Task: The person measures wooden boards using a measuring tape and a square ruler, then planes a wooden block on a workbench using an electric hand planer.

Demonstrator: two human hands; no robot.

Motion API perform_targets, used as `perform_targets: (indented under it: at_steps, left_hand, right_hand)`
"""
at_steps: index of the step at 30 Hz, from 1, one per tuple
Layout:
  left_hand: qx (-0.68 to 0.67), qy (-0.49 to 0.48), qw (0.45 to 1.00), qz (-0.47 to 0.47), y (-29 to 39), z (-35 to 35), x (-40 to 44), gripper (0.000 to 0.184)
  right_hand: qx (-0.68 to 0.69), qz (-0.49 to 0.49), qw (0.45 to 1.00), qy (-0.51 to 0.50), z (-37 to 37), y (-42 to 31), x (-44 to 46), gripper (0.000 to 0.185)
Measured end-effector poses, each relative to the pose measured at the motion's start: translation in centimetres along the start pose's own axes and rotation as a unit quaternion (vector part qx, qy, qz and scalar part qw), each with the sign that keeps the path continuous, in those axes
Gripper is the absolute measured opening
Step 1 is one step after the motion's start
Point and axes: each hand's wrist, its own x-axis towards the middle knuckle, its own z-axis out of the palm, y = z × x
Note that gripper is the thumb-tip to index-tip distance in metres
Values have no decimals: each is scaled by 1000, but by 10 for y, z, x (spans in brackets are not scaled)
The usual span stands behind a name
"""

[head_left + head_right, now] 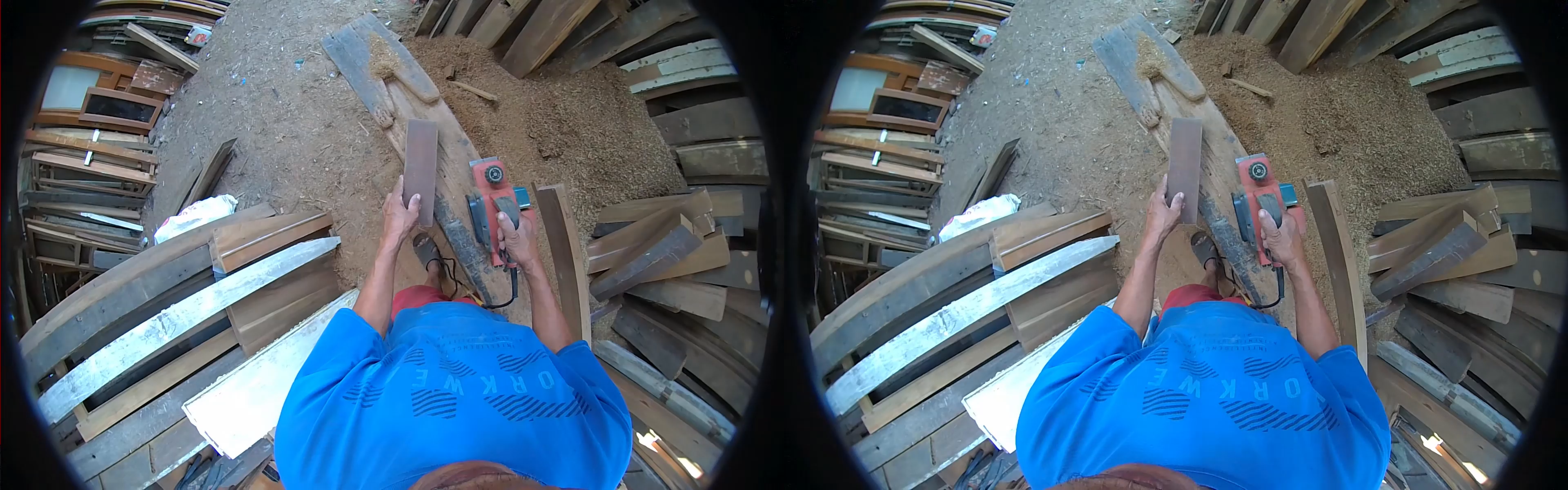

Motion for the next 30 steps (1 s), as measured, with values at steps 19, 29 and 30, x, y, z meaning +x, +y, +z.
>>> perform_targets:
  at_steps: [19,29,30]
  left_hand:
    - [-419,-124,889,-137,47,-7,10,70]
    - [109,-46,993,-1,58,1,-18,104]
    - [135,-66,988,24,74,-6,-28,105]
  right_hand:
    - [4,6,1000,2,1,7,2,58]
    - [14,10,1000,7,-1,14,3,55]
    - [19,14,1000,3,-1,15,3,52]
